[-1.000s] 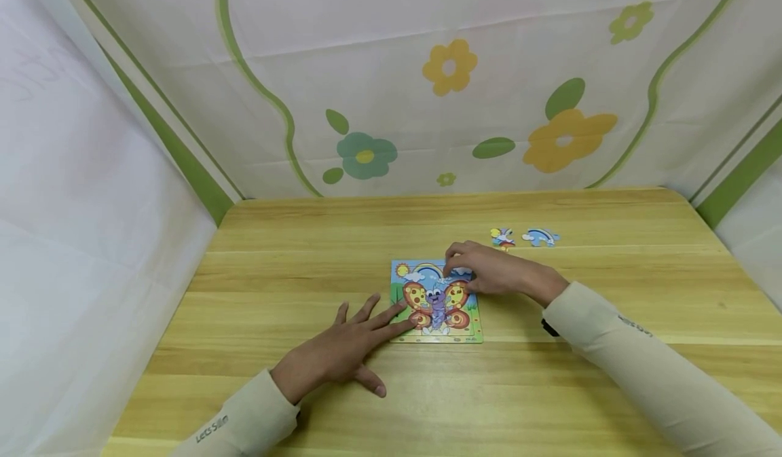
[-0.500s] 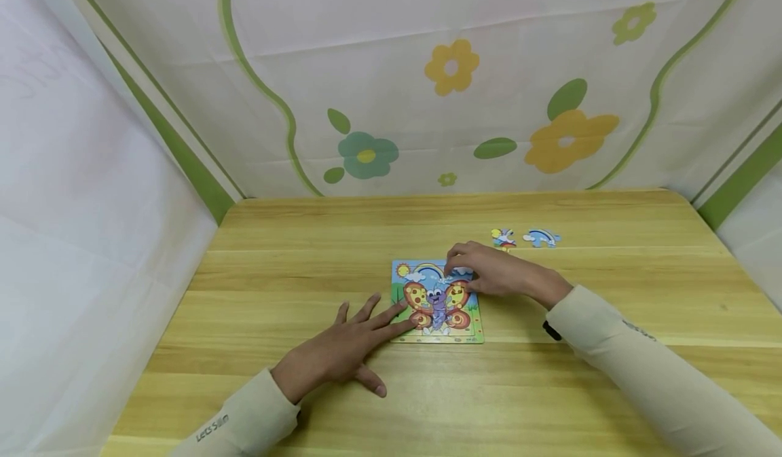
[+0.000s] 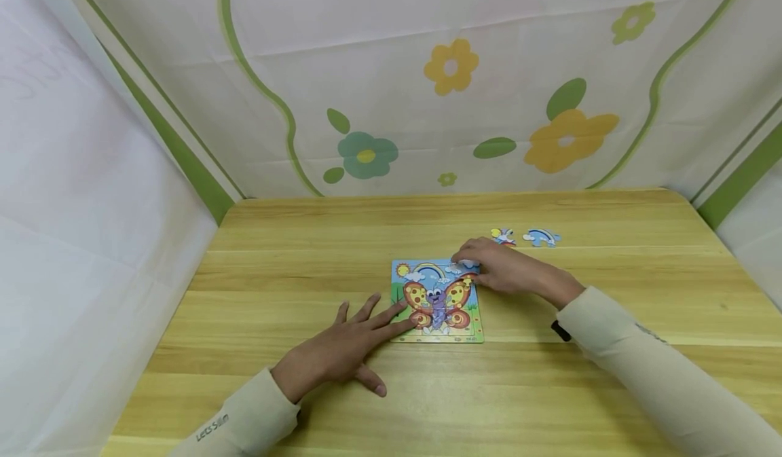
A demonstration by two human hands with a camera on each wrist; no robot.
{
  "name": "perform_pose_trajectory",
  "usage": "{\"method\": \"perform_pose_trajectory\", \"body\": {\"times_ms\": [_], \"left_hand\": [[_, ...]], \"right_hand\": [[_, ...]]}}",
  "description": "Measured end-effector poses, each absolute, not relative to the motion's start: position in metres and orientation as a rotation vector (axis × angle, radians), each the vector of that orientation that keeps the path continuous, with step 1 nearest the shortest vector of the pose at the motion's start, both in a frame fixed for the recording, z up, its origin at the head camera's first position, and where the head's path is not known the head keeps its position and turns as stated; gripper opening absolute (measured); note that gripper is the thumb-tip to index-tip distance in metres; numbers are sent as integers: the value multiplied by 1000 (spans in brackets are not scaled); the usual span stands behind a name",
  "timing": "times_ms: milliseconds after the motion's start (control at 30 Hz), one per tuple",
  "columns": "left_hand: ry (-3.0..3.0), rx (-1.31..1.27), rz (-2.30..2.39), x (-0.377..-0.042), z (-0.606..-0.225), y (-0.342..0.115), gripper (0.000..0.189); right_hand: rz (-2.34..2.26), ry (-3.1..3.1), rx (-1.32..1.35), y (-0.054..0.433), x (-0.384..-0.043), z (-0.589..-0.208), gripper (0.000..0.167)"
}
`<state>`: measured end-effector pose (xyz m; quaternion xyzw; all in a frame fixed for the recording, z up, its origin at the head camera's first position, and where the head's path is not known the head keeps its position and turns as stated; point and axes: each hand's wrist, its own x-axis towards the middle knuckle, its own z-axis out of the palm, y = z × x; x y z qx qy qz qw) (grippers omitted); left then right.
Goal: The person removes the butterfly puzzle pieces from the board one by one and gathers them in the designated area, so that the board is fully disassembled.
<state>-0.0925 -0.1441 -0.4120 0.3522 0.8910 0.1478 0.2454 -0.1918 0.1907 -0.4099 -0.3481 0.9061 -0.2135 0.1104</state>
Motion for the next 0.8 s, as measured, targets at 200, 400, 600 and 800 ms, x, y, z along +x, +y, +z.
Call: {"method": "perform_pose_trajectory", "body": {"times_ms": [200, 400, 600, 800], "left_hand": [[2432, 962, 393, -93, -412, -144, 107], [2430, 961, 396, -93, -413, -144, 107], [2429, 956, 402, -92, -412, -143, 107], [2426, 948, 416, -92, -411, -144, 107]], "right_hand": [[-686, 2685, -1001, 204, -192, -406, 45], [-686, 2736, -910, 226, -192, -399, 43], [-685, 2778, -856, 252, -194, -392, 43], [-646, 2827, -816, 285, -196, -387, 47]]}}
